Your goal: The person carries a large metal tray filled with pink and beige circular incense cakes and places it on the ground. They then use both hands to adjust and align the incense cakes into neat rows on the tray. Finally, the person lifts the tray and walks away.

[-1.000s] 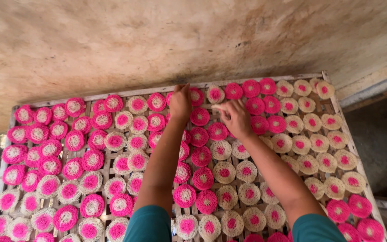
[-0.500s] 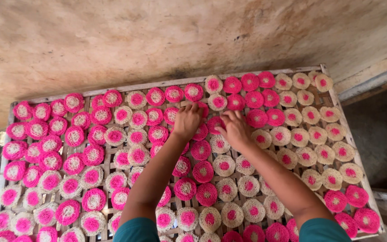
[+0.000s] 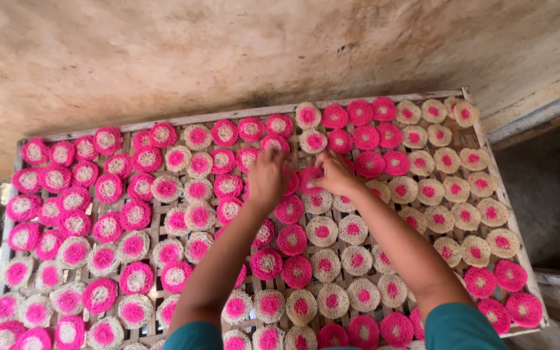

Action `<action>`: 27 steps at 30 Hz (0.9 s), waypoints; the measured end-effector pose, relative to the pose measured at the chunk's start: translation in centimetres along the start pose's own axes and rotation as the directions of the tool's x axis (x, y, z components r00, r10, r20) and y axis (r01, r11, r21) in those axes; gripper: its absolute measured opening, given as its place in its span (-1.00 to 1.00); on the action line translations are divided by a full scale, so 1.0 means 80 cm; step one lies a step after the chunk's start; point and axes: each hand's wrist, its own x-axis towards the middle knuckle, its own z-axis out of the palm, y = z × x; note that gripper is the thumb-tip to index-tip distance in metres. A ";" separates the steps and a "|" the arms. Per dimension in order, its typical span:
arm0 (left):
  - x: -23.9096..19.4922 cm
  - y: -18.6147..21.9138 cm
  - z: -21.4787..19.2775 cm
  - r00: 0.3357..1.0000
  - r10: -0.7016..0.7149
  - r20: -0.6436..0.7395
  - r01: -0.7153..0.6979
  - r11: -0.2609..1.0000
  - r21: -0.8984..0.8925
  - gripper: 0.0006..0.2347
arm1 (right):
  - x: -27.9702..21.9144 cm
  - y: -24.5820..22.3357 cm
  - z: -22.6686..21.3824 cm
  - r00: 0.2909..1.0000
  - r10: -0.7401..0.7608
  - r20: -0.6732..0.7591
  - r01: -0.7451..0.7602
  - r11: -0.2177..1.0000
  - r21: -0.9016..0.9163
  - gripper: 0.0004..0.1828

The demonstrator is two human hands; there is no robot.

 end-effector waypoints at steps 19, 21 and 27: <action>0.008 -0.015 -0.009 0.963 -0.264 0.043 0.262 0.895 -0.361 -0.81 | 0.002 0.046 0.025 0.943 -0.069 -0.327 0.192 0.912 0.362 -0.72; 0.015 -0.023 -0.006 0.960 -0.278 0.023 0.271 0.909 -0.318 -0.81 | 0.026 0.044 0.024 0.920 -0.135 -0.368 0.272 0.896 0.350 -0.71; -0.022 -0.020 -0.011 0.951 -0.064 -0.302 0.062 0.998 -0.017 -0.75 | 0.024 0.041 0.042 0.784 -0.248 -0.569 0.292 0.956 -0.014 -0.58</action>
